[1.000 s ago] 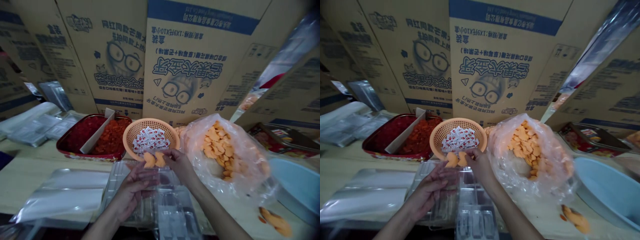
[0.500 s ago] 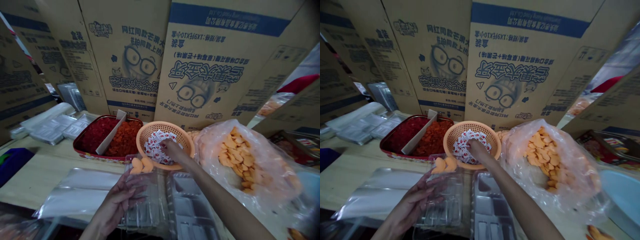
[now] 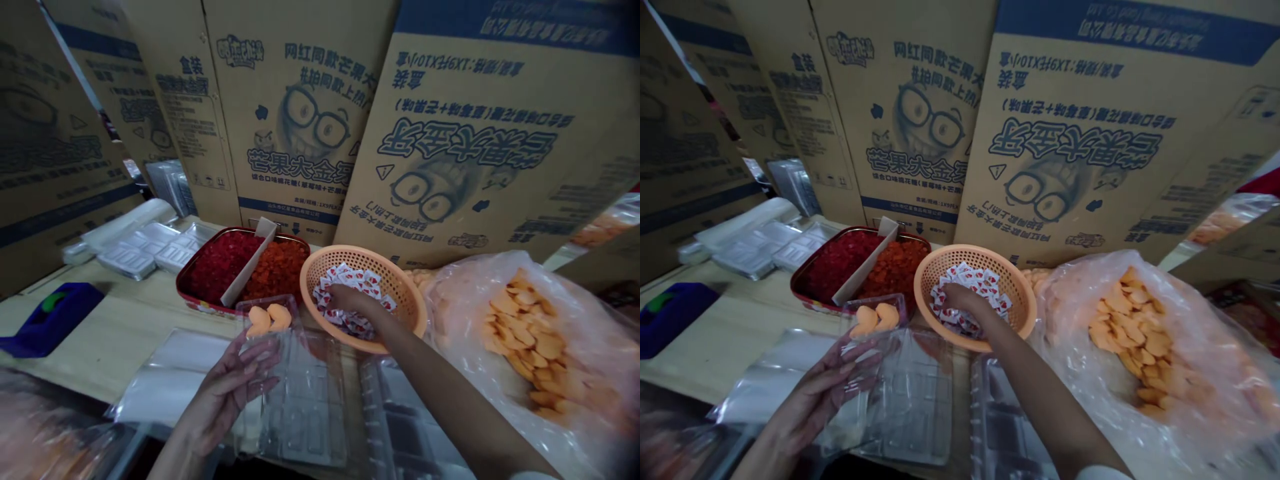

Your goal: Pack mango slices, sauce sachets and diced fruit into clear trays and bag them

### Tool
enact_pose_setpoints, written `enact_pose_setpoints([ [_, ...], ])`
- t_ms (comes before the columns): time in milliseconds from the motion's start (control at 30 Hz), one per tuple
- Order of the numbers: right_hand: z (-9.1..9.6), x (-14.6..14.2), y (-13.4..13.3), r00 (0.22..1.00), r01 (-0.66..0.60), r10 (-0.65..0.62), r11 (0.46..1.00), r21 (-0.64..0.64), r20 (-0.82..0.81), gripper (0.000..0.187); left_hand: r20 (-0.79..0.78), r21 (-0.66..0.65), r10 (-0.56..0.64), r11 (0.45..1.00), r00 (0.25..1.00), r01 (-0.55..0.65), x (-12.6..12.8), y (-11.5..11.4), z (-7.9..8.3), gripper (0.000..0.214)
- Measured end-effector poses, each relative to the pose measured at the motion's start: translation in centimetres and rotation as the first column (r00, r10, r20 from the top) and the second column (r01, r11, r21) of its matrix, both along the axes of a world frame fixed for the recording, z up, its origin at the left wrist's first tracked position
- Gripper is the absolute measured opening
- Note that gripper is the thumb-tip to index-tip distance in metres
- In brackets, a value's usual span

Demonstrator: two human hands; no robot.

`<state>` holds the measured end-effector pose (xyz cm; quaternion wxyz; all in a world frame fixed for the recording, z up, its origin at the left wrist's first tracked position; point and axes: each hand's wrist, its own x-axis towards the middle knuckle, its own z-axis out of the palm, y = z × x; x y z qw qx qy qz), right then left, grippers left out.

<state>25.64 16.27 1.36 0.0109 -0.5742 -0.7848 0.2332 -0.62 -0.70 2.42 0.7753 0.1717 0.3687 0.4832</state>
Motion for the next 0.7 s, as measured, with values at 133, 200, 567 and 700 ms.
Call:
enact_pose_setpoints([
  [133,2.7,0.3,-1.0,0.998,0.033,-0.028,0.996,0.077,-0.061,0.010,0.039,0.048,-0.038,0.998,0.999,0.036,-0.2,0.3,-0.1,0.068],
  [200,4.6,-0.6,-2.3,0.989,0.006,0.007,0.996,0.084,-0.147,0.009,0.068,0.082,-0.060,0.995,0.996,0.054,-0.3,0.3,-0.2,0.070],
  [567,7.9,-10.7,-10.0,0.876,-0.427,0.423,0.903,0.037,-0.231,0.029,0.115,0.139,-0.063,0.989,0.991,0.046,0.4,0.0,-0.7,0.072],
  [700,7.7,-9.0,-9.1,0.875,-0.355,0.357,0.932,0.068,-0.327,0.018,0.107,0.144,-0.072,0.988,0.992,0.057,0.0,0.0,-0.7,0.075],
])
